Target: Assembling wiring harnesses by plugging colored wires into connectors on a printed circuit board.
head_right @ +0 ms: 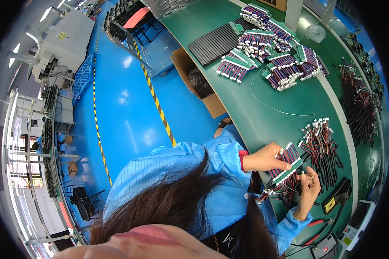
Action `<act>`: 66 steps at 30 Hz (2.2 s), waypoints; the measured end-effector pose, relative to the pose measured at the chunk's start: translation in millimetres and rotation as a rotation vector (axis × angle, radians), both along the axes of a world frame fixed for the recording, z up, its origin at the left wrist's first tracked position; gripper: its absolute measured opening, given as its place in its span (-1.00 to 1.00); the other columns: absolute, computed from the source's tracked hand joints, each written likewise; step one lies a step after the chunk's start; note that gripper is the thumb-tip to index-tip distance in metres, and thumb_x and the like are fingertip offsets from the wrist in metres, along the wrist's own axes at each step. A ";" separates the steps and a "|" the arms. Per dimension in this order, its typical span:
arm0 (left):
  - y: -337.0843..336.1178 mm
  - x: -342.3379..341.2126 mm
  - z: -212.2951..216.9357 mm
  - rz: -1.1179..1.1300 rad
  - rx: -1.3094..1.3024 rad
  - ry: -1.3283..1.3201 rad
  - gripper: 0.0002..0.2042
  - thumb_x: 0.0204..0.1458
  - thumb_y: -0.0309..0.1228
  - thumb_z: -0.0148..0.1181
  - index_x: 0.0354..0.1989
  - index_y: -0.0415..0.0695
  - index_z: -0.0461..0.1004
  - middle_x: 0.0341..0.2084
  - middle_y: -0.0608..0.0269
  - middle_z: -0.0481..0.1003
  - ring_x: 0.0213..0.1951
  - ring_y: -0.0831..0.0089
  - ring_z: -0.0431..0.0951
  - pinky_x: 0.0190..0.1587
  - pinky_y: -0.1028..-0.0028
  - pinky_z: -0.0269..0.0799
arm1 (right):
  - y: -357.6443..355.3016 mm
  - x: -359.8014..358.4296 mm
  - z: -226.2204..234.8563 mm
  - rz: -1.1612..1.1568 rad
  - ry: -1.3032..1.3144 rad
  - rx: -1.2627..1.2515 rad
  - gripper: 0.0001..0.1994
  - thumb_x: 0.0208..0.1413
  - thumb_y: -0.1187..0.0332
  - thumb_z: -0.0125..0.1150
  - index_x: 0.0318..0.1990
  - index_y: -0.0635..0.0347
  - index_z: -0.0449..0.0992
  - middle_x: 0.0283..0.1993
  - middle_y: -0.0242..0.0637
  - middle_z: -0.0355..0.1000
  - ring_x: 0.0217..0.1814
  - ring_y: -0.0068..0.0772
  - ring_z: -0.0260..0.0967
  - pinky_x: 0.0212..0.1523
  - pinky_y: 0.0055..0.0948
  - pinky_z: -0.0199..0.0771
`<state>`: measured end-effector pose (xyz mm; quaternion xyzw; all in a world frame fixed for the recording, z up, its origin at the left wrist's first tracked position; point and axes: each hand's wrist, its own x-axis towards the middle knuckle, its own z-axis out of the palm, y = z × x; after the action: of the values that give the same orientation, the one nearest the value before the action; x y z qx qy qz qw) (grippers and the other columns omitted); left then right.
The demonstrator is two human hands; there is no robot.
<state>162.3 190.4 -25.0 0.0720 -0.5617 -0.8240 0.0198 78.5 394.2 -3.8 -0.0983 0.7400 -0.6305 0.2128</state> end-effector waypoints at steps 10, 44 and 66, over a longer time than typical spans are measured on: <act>-13.4 1.6 2.8 -0.045 -0.036 -0.058 -0.89 -0.05 -0.42 0.30 -0.43 -0.18 0.54 -0.63 0.43 0.44 -0.56 0.68 0.31 -0.51 0.63 0.26 | 7.5 -6.5 14.8 0.182 0.283 0.257 -0.85 0.09 0.41 0.21 -0.29 0.32 0.58 -0.39 -0.35 0.48 -0.39 -0.54 0.28 -0.31 -0.60 0.27; 17.1 3.9 29.0 -0.067 -0.087 -0.026 -0.85 -0.02 -0.53 0.23 -0.29 -0.31 0.59 -0.52 0.22 0.60 -0.53 0.61 0.52 -0.48 0.67 0.43 | 13.8 -1.2 -13.2 0.247 0.174 -0.133 -0.94 0.14 0.48 0.20 -0.30 0.29 0.52 -0.28 -0.33 0.40 -0.27 -0.53 0.25 -0.17 -0.61 0.25; 24.7 5.5 30.9 -0.039 -0.102 0.006 -0.87 -0.05 -0.54 0.23 -0.32 -0.28 0.60 -0.55 0.25 0.59 -0.57 0.61 0.48 -0.55 0.66 0.36 | 18.1 1.1 -30.6 0.206 0.092 -0.355 -0.98 0.15 0.52 0.18 -0.30 0.27 0.48 -0.29 -0.36 0.33 -0.33 -0.58 0.15 -0.28 -0.68 0.14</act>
<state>167.8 215.1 5.9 0.0576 -0.6040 -0.7948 0.0090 79.6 412.3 -34.4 -0.2380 0.6121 -0.7208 0.2215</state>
